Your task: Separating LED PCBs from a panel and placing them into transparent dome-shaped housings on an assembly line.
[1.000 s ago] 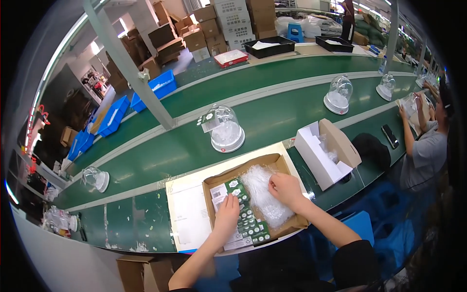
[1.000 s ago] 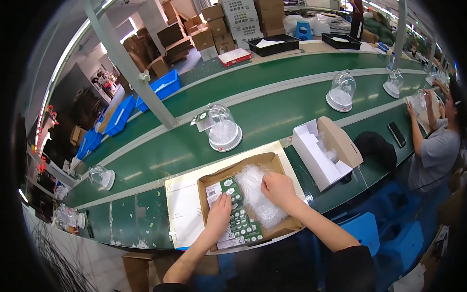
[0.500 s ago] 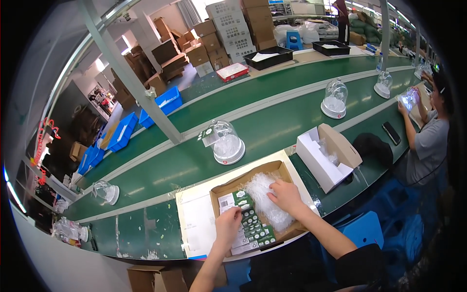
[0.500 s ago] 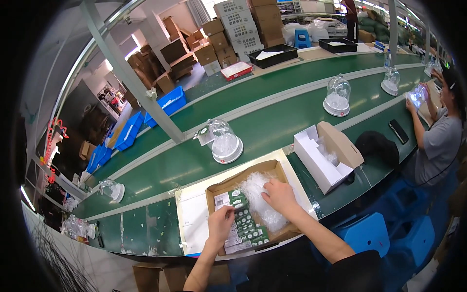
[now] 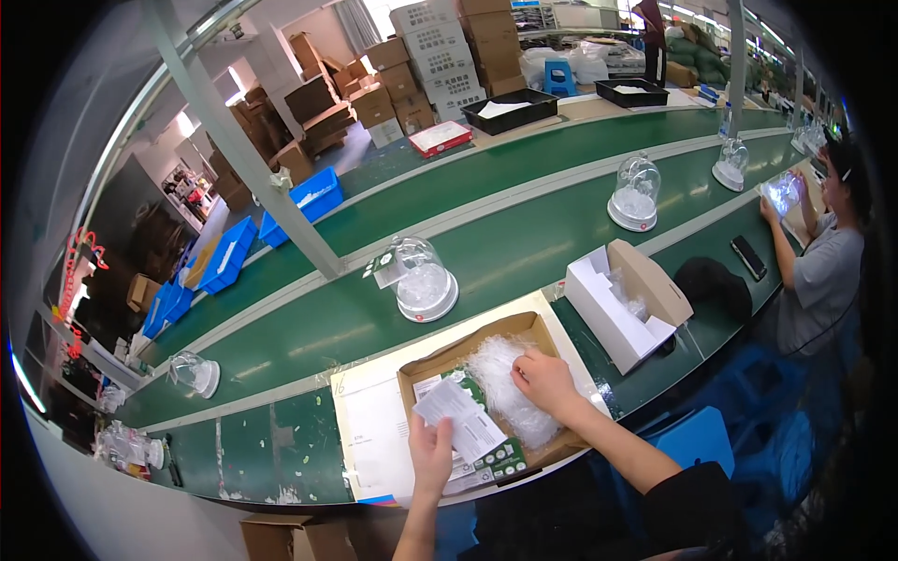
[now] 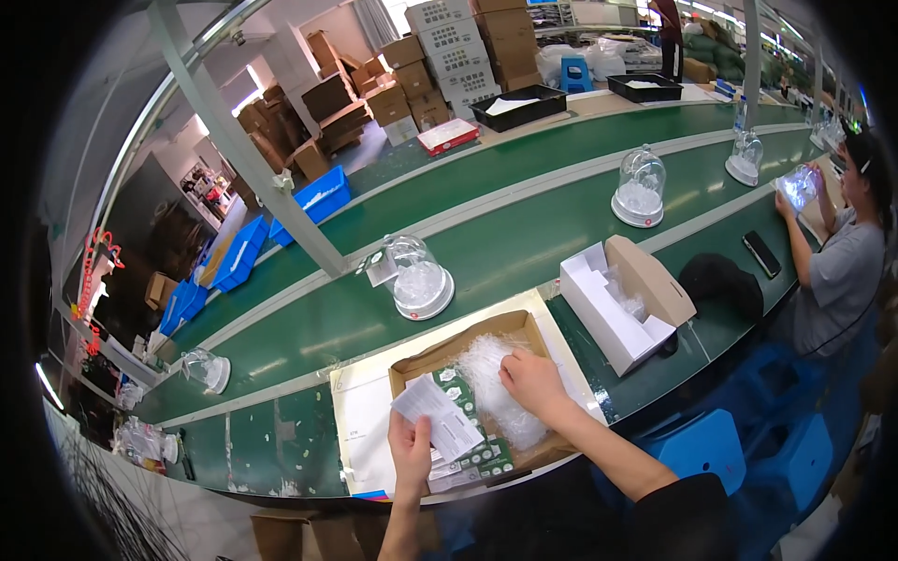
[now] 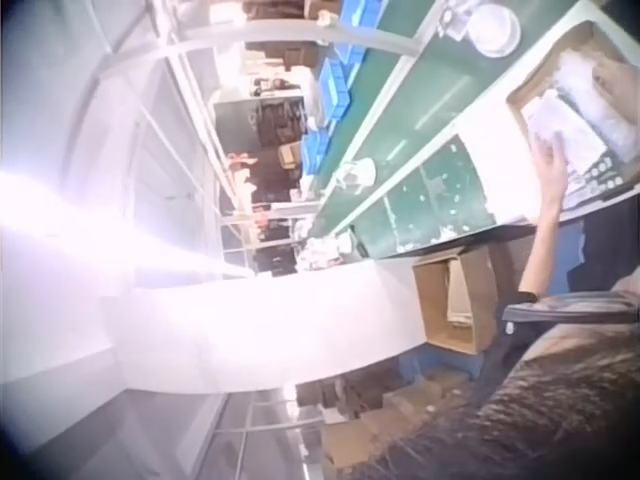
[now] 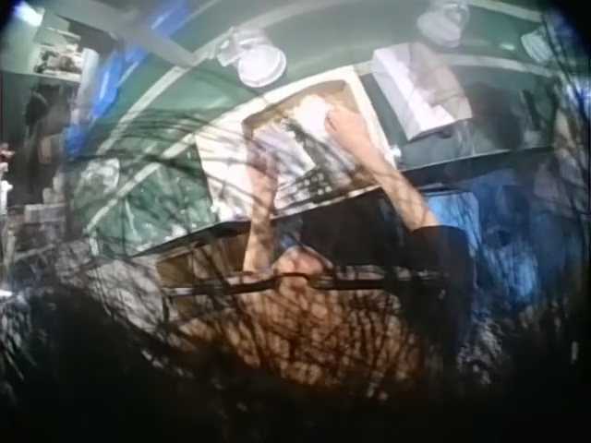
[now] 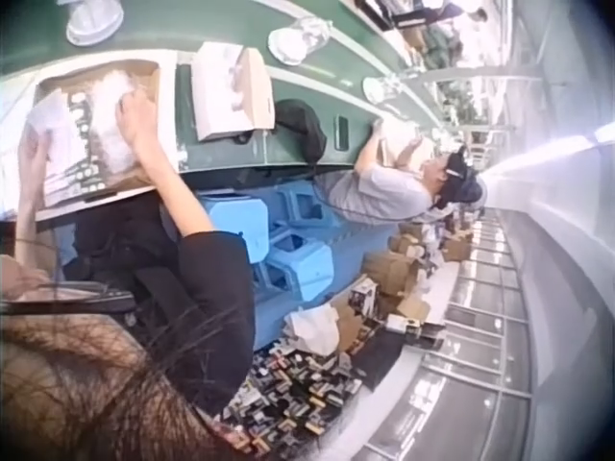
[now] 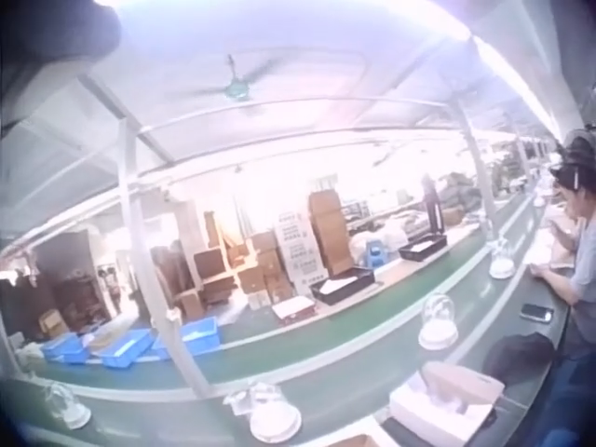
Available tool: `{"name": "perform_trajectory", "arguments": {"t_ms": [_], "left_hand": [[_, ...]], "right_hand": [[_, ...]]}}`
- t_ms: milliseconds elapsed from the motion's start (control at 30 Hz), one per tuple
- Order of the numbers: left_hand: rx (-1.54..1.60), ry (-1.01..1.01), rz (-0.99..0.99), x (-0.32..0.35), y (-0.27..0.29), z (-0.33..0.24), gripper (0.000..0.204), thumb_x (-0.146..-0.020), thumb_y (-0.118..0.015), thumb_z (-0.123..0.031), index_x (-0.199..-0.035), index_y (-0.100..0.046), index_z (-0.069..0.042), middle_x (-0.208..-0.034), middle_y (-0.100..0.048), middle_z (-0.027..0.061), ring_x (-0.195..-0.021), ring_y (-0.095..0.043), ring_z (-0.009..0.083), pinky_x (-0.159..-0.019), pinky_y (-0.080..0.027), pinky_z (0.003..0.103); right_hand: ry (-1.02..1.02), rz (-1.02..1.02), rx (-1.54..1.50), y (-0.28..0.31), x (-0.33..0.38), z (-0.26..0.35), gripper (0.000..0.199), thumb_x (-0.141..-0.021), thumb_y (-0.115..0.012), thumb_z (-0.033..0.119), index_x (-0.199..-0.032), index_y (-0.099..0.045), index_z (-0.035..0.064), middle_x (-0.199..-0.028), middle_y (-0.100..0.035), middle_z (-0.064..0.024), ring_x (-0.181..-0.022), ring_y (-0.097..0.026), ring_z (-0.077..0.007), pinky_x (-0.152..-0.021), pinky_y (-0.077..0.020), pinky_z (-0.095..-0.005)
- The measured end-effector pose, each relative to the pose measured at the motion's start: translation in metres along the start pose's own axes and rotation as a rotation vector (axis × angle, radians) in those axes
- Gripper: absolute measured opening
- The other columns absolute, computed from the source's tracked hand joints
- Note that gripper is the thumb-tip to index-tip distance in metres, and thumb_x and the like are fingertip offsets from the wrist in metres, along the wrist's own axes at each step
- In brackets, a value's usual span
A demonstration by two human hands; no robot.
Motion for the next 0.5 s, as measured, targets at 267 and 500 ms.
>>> {"name": "perform_trajectory", "arguments": {"t_ms": [267, 500], "left_hand": [[-0.092, 0.078, 0.075, -0.057, -0.019, 0.024, 0.012, -0.089, -0.06, 0.002, -0.1, -0.064, 0.004, -0.098, -0.068, 0.0105, -0.082, -0.064, 0.013, -0.074, -0.052, 0.026], [-0.173, -0.197, 0.18, -0.048, -0.035, 0.018, 0.032, -0.072, -0.061, 0.014, -0.1, -0.071, 0.002, -0.113, -0.068, 0.0138, -0.096, -0.065, 0.0191, -0.088, -0.05, 0.029]], "right_hand": [[-0.101, -0.162, -0.136, 0.02, -0.003, 0.007, 0.007, -0.088, -0.061, 0.014, -0.088, -0.056, 0.0075, -0.082, -0.059, -0.0107, -0.072, -0.061, -0.0341, -0.062, -0.0501, -0.0427], [-0.292, -0.12, -0.484, 0.021, -0.002, -0.014, 0.011, -0.089, -0.061, 0.008, -0.098, -0.062, 0.0026, -0.085, -0.066, -0.0139, -0.072, -0.065, -0.0284, -0.063, -0.0518, -0.0342]]}}
Point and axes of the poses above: each hand's wrist, its own x-axis away from the middle knuckle, its own y-axis out of the back of the hand, z = x × y, the point moved 6 cm from there along -x, towards the middle knuckle
